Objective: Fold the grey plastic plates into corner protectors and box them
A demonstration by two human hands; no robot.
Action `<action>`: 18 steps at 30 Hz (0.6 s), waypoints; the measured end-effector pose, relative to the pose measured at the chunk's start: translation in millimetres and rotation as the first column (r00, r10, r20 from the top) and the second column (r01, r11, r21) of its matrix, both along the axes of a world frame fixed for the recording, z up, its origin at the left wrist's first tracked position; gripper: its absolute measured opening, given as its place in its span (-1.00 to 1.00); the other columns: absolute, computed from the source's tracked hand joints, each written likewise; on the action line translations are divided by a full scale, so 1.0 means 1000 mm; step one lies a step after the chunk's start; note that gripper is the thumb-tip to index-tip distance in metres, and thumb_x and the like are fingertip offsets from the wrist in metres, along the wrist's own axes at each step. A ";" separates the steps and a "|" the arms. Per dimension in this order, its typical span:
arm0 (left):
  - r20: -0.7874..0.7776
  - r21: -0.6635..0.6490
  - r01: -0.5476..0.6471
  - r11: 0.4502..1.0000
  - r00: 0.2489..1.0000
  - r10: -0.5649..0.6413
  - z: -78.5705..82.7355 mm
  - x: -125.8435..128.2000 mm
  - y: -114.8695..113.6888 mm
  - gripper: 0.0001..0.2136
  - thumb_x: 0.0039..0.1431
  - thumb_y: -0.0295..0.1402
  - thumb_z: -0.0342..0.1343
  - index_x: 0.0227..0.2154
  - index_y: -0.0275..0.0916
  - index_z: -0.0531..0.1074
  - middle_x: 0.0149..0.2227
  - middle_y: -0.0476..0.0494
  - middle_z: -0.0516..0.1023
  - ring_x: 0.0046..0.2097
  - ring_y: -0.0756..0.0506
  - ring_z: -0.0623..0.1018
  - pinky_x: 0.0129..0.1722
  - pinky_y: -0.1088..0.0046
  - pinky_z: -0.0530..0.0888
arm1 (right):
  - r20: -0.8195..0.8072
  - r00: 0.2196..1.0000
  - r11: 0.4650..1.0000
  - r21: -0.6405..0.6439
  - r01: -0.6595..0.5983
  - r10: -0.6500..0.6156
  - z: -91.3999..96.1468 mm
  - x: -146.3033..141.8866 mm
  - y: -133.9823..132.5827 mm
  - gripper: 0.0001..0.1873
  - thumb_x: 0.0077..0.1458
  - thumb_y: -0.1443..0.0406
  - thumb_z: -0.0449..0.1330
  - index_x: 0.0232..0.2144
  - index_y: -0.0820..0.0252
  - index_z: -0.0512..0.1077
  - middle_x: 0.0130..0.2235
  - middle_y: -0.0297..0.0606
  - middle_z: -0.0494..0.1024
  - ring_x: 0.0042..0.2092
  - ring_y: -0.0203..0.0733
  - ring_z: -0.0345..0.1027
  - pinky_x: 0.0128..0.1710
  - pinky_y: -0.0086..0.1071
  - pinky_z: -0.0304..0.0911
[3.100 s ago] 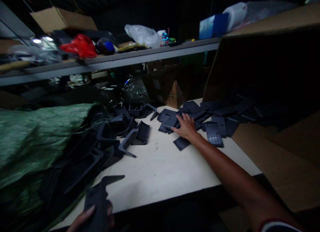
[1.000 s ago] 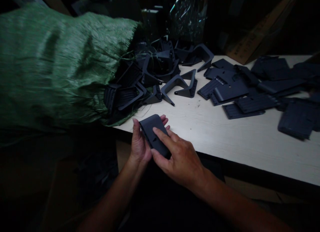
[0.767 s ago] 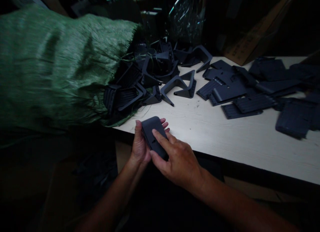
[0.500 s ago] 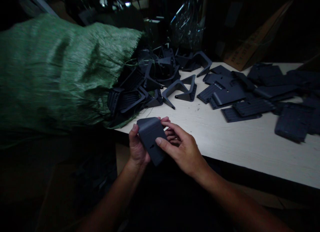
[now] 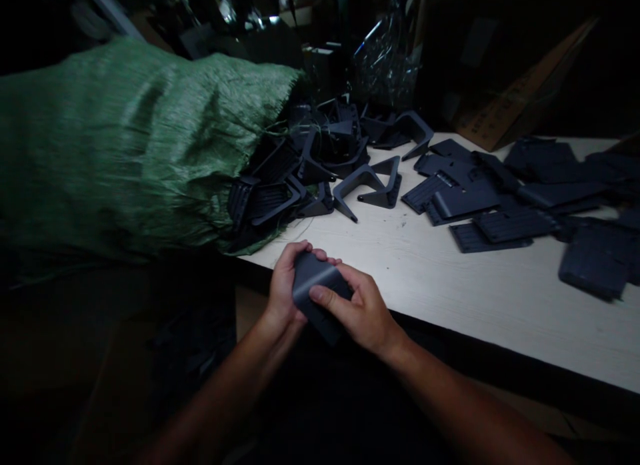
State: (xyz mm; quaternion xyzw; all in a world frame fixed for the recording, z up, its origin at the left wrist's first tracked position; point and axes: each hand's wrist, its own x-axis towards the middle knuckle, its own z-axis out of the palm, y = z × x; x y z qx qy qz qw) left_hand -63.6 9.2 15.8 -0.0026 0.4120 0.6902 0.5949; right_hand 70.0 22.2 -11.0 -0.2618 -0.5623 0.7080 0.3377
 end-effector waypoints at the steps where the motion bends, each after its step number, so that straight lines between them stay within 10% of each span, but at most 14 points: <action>1: -0.030 -0.010 0.000 1.000 1.000 0.000 0.000 0.002 -0.002 -0.82 0.09 -0.25 0.17 -0.52 -0.22 0.39 -0.49 -0.07 0.59 -0.24 -0.20 0.68 -0.02 0.21 0.56 | 0.001 1.000 1.000 0.016 0.009 -0.009 -0.001 -0.001 -0.002 -0.70 0.17 0.11 0.40 -0.17 0.19 0.57 -0.16 -0.27 0.52 -0.10 -0.16 0.36 -0.06 -0.38 0.28; 7: -0.444 0.010 0.101 0.995 0.892 -0.086 -0.010 -0.011 -0.016 -0.74 0.19 -0.13 0.20 -0.46 -0.21 0.50 -0.45 -0.10 0.62 -0.27 -0.18 0.62 -0.11 0.33 0.49 | 0.074 0.987 0.973 -0.190 -0.129 0.145 0.006 0.011 0.000 -0.64 0.08 0.05 0.46 -0.22 0.18 0.57 -0.30 -0.32 0.55 -0.28 -0.21 0.39 -0.27 -0.41 0.32; 11: -0.893 -0.066 0.333 0.940 0.400 -0.204 -0.007 -0.036 -0.028 -0.73 0.27 -0.13 0.21 -0.37 -0.21 0.64 -0.21 -0.16 0.67 -0.10 -0.19 0.55 -0.10 0.41 0.37 | 0.177 0.945 0.944 -0.235 -0.233 0.277 0.014 0.020 0.007 -0.60 0.03 -0.01 0.47 -0.30 0.17 0.57 -0.40 -0.34 0.54 -0.39 -0.22 0.38 -0.44 -0.43 0.25; 15: -0.892 -0.328 0.626 0.708 0.042 -0.451 0.008 -0.050 -0.043 -0.64 0.16 -0.03 0.30 -0.54 -0.22 0.52 -0.59 0.06 0.32 -0.48 -0.01 0.29 -0.45 0.42 0.14 | 0.367 0.893 0.952 0.057 -0.300 0.260 0.013 0.018 0.012 -0.72 0.00 0.04 0.47 -0.43 0.09 0.61 -0.41 -0.33 0.60 -0.32 -0.12 0.47 -0.37 -0.40 0.31; 18: -0.832 -0.324 0.662 0.676 0.141 -0.537 0.010 -0.060 -0.043 -0.56 0.04 0.05 0.36 -0.58 -0.22 0.41 -0.61 0.10 0.18 -0.52 0.03 0.18 -0.52 0.41 0.04 | 0.403 0.906 0.932 0.261 -0.252 0.132 0.004 0.012 0.025 -0.75 -0.07 -0.01 0.47 -0.43 -0.03 0.65 -0.38 -0.27 0.66 -0.33 0.00 0.53 -0.40 -0.32 0.39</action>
